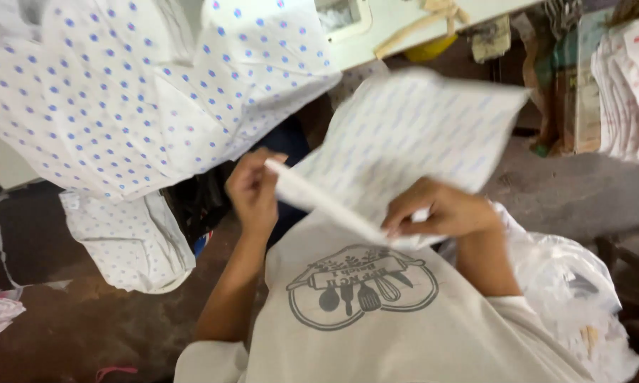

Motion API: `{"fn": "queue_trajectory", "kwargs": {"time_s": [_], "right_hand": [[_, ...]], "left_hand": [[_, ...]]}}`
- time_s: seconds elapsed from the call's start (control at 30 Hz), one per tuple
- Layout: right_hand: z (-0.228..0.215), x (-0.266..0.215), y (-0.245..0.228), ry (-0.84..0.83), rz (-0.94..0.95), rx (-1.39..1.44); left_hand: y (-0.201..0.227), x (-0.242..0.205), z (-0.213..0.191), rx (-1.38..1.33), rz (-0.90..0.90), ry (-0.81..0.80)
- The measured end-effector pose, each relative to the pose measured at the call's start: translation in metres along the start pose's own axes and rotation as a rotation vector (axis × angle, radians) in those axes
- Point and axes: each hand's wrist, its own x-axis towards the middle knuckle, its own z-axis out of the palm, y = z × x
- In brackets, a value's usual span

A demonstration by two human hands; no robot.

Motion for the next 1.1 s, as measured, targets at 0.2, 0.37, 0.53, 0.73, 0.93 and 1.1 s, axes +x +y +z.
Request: {"fn": "queue_trajectory", "kwargs": {"time_s": [0.2, 0.37, 0.53, 0.73, 0.93, 1.1], "right_hand": [[0.031, 0.045, -0.016, 0.333, 0.009, 0.395], [0.003, 0.11, 0.042, 0.786, 0.214, -0.067], [-0.013, 0.152, 0.154, 0.856, 0.151, -0.425], [-0.025, 0.161, 0.155, 0.78, 0.094, -0.315], [-0.006, 0.135, 0.129, 0.614, 0.097, -0.224], [-0.005, 0.096, 0.002, 0.546, -0.034, -0.165]], "left_hand": [[0.125, 0.11, -0.015, 0.481, 0.44, -0.087], [0.055, 0.239, 0.029, 0.433, 0.523, -0.304], [-0.018, 0.254, 0.046, 0.776, 0.531, -0.193], [-0.002, 0.235, 0.041, 0.697, 0.359, -0.261], [0.06, 0.187, 0.013, 0.632, 0.416, -0.309], [0.18, 0.115, -0.018, 0.47, 0.585, -0.19]]}}
